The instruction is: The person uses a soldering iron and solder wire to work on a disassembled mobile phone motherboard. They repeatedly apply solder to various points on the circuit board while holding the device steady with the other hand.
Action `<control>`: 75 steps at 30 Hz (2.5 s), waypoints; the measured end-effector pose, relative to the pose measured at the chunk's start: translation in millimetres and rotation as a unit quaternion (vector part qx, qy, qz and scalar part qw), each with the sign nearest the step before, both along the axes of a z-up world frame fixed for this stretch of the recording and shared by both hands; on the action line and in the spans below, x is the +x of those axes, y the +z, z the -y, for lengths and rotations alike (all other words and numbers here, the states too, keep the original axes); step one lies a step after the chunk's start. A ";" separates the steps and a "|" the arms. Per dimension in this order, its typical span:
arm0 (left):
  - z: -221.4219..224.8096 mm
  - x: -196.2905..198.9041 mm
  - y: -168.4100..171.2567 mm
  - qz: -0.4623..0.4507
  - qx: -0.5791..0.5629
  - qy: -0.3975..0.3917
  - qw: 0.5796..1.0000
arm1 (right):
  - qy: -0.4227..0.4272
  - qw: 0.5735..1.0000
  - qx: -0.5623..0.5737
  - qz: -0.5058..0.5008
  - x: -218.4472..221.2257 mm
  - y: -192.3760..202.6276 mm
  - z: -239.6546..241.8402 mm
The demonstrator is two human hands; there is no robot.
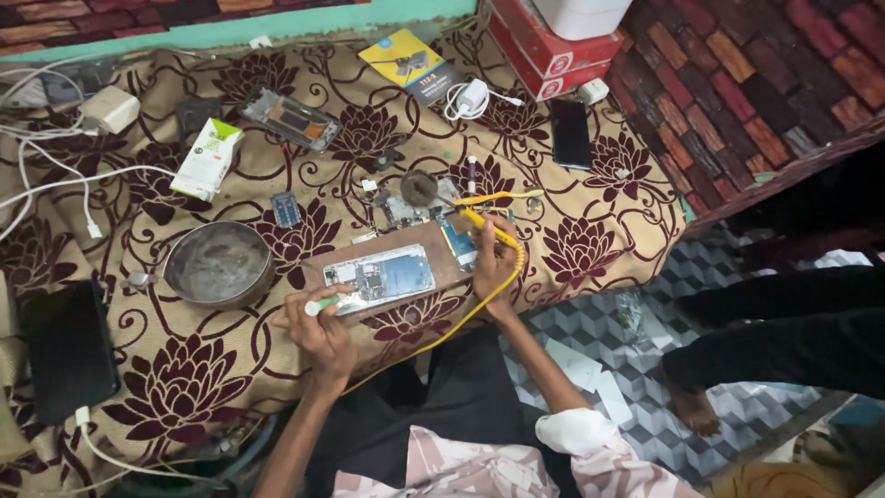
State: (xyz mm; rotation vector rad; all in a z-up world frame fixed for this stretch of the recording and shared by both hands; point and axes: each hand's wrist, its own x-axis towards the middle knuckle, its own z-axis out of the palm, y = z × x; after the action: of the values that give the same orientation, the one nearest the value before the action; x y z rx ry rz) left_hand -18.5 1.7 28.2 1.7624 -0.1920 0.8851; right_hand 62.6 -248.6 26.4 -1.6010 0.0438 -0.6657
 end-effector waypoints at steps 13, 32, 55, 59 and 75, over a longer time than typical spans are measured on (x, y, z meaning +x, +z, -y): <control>0.6 1.2 4.6 0.067 0.077 0.052 0.993 | 0.001 1.000 -0.018 -0.007 2.8 0.2 1.5; 0.9 -0.3 2.7 0.058 0.116 0.069 0.989 | -0.062 0.936 -0.325 0.124 -7.9 39.6 -3.6; -3.8 -1.9 -6.0 0.059 0.102 0.033 0.993 | -0.050 0.932 -0.314 0.174 4.3 92.7 -42.6; -1.8 2.8 -5.1 0.073 0.119 0.060 0.988 | -0.039 0.935 -0.313 0.159 1.6 87.6 -36.2; -1.0 -1.6 -2.4 0.058 0.132 0.075 0.987 | 0.090 0.989 0.099 0.056 -8.9 51.1 -1.1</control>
State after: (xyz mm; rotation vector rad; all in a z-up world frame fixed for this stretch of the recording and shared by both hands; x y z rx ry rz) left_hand -20.1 2.7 25.8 1.9909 -0.2655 1.1127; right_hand 53.7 -247.5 77.5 -1.3567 -0.1135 -0.5895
